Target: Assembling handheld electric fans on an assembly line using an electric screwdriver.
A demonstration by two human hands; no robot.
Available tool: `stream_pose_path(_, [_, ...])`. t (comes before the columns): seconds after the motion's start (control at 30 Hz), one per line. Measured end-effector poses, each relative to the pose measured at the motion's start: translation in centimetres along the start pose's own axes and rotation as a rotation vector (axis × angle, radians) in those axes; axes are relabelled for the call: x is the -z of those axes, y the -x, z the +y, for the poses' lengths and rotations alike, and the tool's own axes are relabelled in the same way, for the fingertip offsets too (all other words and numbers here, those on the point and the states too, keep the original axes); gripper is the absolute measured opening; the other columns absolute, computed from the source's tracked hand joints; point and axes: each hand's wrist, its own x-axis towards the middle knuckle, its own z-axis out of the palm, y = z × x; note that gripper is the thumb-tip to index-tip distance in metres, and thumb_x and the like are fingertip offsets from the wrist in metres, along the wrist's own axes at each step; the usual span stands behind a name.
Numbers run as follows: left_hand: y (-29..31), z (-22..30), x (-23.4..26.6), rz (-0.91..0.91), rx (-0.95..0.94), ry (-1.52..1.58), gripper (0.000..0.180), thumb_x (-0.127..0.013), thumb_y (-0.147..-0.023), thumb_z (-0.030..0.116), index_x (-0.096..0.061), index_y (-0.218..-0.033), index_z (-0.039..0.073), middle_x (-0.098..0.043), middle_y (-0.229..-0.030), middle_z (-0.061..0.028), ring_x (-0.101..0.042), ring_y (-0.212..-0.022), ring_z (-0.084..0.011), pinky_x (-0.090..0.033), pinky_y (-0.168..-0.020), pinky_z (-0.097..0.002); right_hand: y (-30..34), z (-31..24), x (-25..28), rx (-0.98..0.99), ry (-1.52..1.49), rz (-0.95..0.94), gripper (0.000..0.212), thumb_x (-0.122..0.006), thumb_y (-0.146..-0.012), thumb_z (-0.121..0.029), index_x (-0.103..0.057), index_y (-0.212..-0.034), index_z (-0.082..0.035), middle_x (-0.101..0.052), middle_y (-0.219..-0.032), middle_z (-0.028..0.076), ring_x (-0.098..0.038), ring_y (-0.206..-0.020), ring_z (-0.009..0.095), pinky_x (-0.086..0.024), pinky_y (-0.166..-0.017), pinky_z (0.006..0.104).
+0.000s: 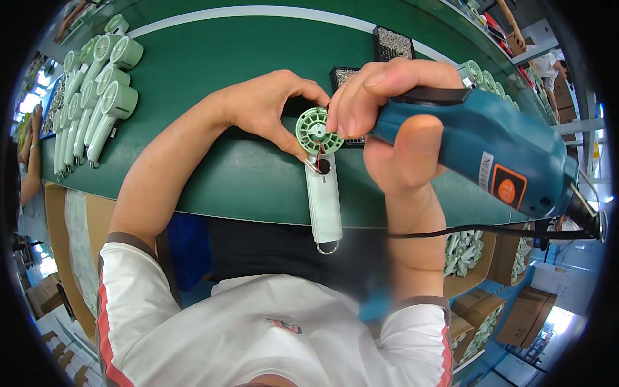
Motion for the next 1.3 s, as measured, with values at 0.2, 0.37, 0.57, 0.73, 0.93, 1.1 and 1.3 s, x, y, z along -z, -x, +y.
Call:
stream_pose_path(0.2, [0.2,-0.1,0.1,-0.002,0.018,-0.024,0.074,-0.099,-0.061,0.022,-0.067,-0.124,-0.002,-0.072,-0.113,-0.0119,-0.067,-0.104,-0.0199,-0.051,-0.097,-0.0333,0.2,-0.2,0.2,0.011,0.001,-0.001,0.058,-0.045,-0.105,-0.061,-0.057,-0.120,-0.006,-0.053,-0.072,0.006,-0.050,-0.056,0.019,-0.048,-0.050,0.0355])
stream_pose_path(0.37, [0.3,-0.5,-0.5,0.042,-0.046,0.016,0.081,-0.097,-0.064,0.018,-0.060,-0.133,-0.003,-0.071,-0.123,-0.0132,-0.066,-0.115,-0.0207,-0.048,-0.107,-0.0346,0.4,-0.7,0.7,0.042,-0.017,0.073,0.059,-0.043,-0.105,-0.061,-0.060,-0.121,-0.007,-0.054,-0.072,0.005,-0.050,-0.056,0.018,-0.047,-0.049,0.0355])
stream_pose_path(0.57, [0.2,-0.7,-1.0,0.052,-0.104,0.056,0.078,-0.095,-0.065,0.019,-0.061,-0.132,-0.002,-0.070,-0.126,-0.0146,-0.066,-0.120,-0.0242,-0.047,-0.109,-0.0372,0.7,-1.4,2.0,0.024,-0.097,0.165,0.061,-0.038,-0.105,-0.064,-0.057,-0.121,-0.008,-0.055,-0.072,0.007,-0.052,-0.056,0.021,-0.049,-0.049,0.0391])
stream_pose_path(0.73, [0.1,-0.3,-1.0,0.018,-0.117,0.059,0.077,-0.094,-0.067,0.018,-0.061,-0.133,-0.001,-0.070,-0.126,-0.0139,-0.065,-0.119,-0.0242,-0.047,-0.110,-0.0373,0.7,-1.8,2.3,0.023,-0.111,0.191,0.060,-0.036,-0.106,-0.063,-0.061,-0.120,-0.011,-0.054,-0.071,0.006,-0.051,-0.054,0.021,-0.048,-0.048,0.0387])
stream_pose_path(0.93, [0.0,-0.4,-0.8,0.092,-0.102,0.198,0.060,-0.090,-0.074,0.009,-0.066,-0.127,-0.002,-0.069,-0.128,-0.0132,-0.063,-0.121,-0.0233,-0.047,-0.110,-0.0385,0.7,-1.7,2.1,0.068,-0.117,0.229,0.063,-0.034,-0.105,-0.065,-0.061,-0.121,-0.011,-0.054,-0.070,0.006,-0.050,-0.053,0.020,-0.048,-0.047,0.0383])
stream_pose_path(1.1, [-0.3,0.1,-1.1,0.270,-0.157,0.001,0.031,-0.088,-0.077,0.007,-0.076,-0.105,-0.001,-0.073,-0.120,-0.0134,-0.068,-0.112,-0.0226,-0.050,-0.105,-0.0374,0.5,-1.6,2.0,0.098,-0.116,0.210,0.064,-0.034,-0.105,-0.067,-0.061,-0.121,-0.011,-0.054,-0.070,0.005,-0.050,-0.053,0.020,-0.048,-0.047,0.0384])
stream_pose_path(1.3, [-0.5,0.2,-1.1,0.385,-0.181,0.010,0.018,-0.088,-0.078,0.015,-0.080,-0.090,0.005,-0.078,-0.107,-0.0085,-0.070,-0.107,-0.0221,-0.049,-0.106,-0.0397,0.6,-1.5,2.0,0.105,-0.126,0.207,0.064,-0.033,-0.105,-0.067,-0.061,-0.122,-0.011,-0.054,-0.070,0.005,-0.050,-0.053,0.020,-0.048,-0.048,0.0388])
